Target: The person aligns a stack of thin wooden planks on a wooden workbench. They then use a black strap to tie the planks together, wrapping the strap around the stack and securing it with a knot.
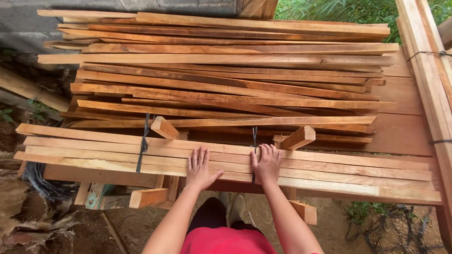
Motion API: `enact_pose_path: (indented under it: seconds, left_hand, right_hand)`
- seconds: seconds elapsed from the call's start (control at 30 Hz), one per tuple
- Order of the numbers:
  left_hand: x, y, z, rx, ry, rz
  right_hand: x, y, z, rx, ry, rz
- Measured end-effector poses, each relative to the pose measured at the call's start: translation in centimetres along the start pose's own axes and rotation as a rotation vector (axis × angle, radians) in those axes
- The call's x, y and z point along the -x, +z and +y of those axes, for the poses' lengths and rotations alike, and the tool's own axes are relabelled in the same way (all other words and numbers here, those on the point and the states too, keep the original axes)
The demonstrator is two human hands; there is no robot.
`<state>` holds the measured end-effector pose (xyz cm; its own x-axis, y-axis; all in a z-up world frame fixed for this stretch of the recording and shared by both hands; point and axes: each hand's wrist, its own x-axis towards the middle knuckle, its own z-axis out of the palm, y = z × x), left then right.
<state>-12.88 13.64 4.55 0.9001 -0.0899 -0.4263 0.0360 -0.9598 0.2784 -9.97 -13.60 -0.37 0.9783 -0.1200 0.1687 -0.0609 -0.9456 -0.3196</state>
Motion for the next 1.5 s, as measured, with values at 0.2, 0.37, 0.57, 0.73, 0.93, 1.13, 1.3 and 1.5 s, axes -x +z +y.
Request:
enact_pose_path:
  seconds: [0.2,0.37,0.57,0.73,0.93,1.13,1.3,1.5]
  left_hand:
    - [1.0,-1.7,0.5,0.050,0.018,-0.035]
    - [0.2,-2.0,-0.2,0.047,0.017,-0.136]
    - [0.1,-2.4,-0.1,0.056,0.021,-0.220]
    - [-0.1,-2.7,-0.3,0.065,0.034,-0.250]
    - [-0.2,-2.7,-0.4,0.081,0.031,-0.284]
    - [0.1,-2.7,-0.4,0.079,0.030,-0.279]
    - [-0.2,-2.8,0.1,0.074,0.023,-0.241]
    - [-0.2,-2.7,-0.1,0.087,0.003,-0.280]
  right_hand:
    - [0.2,0.4,0.3,-0.001,-0.003,0.000]
    - [-0.1,0.4,0.0,0.006,0.006,-0.010]
    - [0.1,-0.3,-0.4,0.037,-0.002,0.009]
    - [0.1,0.2,-0.2,0.070,-0.010,0.030]
    - [-0.1,0.7,-0.3,0.123,-0.033,0.080]
    - [0.0,-0.7,-1.0,0.081,-0.031,0.065]
    - [-0.5,-1.8,-3.1,-0.197,-0.400,0.126]
    - [-4.5,1.3,-8.0,-0.248,-0.459,-0.507]
